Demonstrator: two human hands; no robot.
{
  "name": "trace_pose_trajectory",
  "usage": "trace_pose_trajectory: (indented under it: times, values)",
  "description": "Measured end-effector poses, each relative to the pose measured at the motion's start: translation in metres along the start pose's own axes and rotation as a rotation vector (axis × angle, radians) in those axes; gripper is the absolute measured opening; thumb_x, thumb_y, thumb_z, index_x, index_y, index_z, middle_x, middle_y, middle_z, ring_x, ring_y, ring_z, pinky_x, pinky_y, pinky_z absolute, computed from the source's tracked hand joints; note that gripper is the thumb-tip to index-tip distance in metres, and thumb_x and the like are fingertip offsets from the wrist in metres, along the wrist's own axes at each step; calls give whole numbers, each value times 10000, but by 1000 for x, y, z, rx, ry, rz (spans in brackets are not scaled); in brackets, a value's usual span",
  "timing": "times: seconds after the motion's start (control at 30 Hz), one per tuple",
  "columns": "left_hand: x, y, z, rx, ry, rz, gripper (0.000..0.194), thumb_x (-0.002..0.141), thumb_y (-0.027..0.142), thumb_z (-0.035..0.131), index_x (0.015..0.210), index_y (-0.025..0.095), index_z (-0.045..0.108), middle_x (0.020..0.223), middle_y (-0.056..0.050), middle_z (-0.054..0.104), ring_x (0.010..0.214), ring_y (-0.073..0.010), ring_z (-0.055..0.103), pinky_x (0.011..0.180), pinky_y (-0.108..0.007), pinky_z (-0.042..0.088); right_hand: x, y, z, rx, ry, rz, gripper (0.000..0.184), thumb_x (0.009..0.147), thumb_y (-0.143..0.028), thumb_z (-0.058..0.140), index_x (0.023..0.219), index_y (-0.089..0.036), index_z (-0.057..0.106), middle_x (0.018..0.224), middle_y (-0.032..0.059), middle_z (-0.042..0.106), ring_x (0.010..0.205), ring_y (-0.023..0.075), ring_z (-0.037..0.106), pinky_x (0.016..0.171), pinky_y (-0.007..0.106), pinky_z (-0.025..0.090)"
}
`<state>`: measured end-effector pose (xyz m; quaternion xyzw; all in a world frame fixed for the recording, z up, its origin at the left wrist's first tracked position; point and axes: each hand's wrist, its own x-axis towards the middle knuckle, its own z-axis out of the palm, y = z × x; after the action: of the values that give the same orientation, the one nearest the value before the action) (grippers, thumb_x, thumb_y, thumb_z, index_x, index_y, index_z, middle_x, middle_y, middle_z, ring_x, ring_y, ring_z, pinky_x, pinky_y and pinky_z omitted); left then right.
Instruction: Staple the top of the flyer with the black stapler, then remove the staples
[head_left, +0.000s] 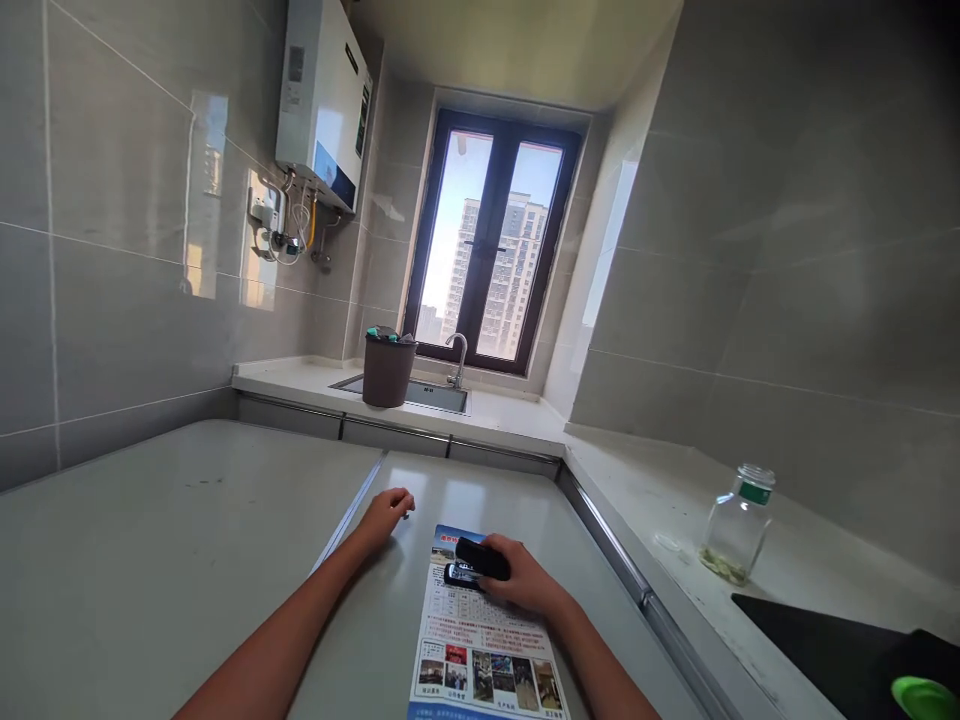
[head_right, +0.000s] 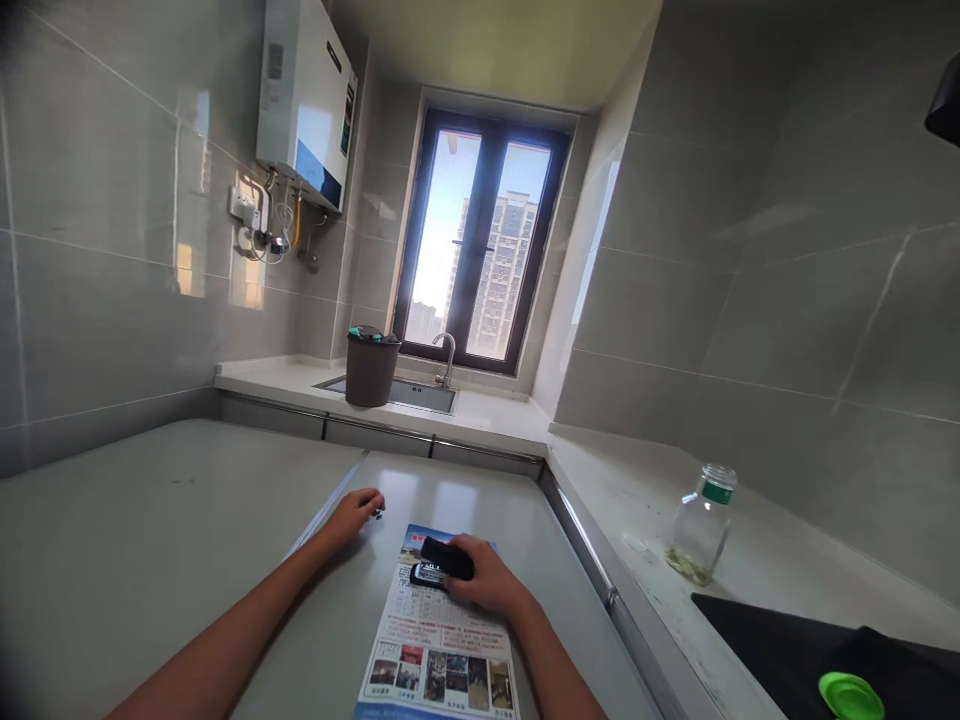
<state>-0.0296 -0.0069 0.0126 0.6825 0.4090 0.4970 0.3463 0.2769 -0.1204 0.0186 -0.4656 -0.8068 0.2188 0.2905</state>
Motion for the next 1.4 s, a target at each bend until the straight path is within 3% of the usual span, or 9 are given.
trace_pose_trajectory:
  times: [0.17,0.3,0.37,0.6,0.8,0.97,1.07,1.17,1.4]
  values:
    - [-26,26,21,68,-362,120,241,803,441,684,830,211,748,996,-88,726,944,-259,639,856,-336,477,7,3,2,-40,99,33,186,783,-332,744,899,-187,727,844,-8,691,805,182,600,727,255,413]
    - [-38,32,25,280,-529,159,338,858,406,657,1152,239,674,1185,-83,674,1063,-271,603,937,-365,452,11,7,0,13,294,69,274,828,-340,698,1060,-198,727,989,36,728,932,240,638,825,309,456]
    - [-39,31,26,384,-567,213,393,826,367,687,1193,234,645,1208,-91,647,1081,-280,585,959,-378,439,11,10,0,-1,350,79,290,830,-319,688,1095,-204,722,1054,56,722,998,257,637,884,332,462]
    - [-36,28,25,535,-568,276,445,776,319,695,1213,247,649,1168,-97,624,1078,-297,561,939,-381,427,11,14,6,-86,241,71,308,836,-253,683,1141,-239,722,1072,61,700,1034,236,630,939,322,449]
    - [-39,36,26,573,-546,243,318,823,383,665,1104,241,708,1066,-85,621,1024,-283,570,884,-366,428,13,10,12,-61,232,56,303,818,-270,719,1120,-247,736,1058,54,702,1018,230,632,924,318,448]
    - [-40,33,33,560,-503,216,289,837,399,669,1077,255,741,1029,-68,625,994,-262,576,876,-358,424,15,13,1,60,378,29,348,857,-428,690,1153,-253,742,1110,63,713,987,230,637,829,306,472]
    - [-38,26,36,526,-481,195,245,819,373,693,1019,247,756,1029,-65,627,985,-253,583,865,-345,428,16,23,-9,110,525,68,442,944,-527,516,867,-190,793,768,47,698,710,189,610,694,291,442]
    - [-36,20,37,478,-484,173,237,808,356,705,1008,242,760,1050,-63,630,987,-246,590,857,-331,434,16,34,-11,146,534,137,543,928,-524,473,641,-163,761,471,0,528,499,150,505,590,276,384]
    - [-34,15,41,475,-486,204,291,793,306,703,1071,251,767,1011,-57,645,952,-233,602,843,-317,437,18,43,-4,134,488,183,457,833,-390,486,497,-164,697,390,-17,464,413,118,432,515,249,316]
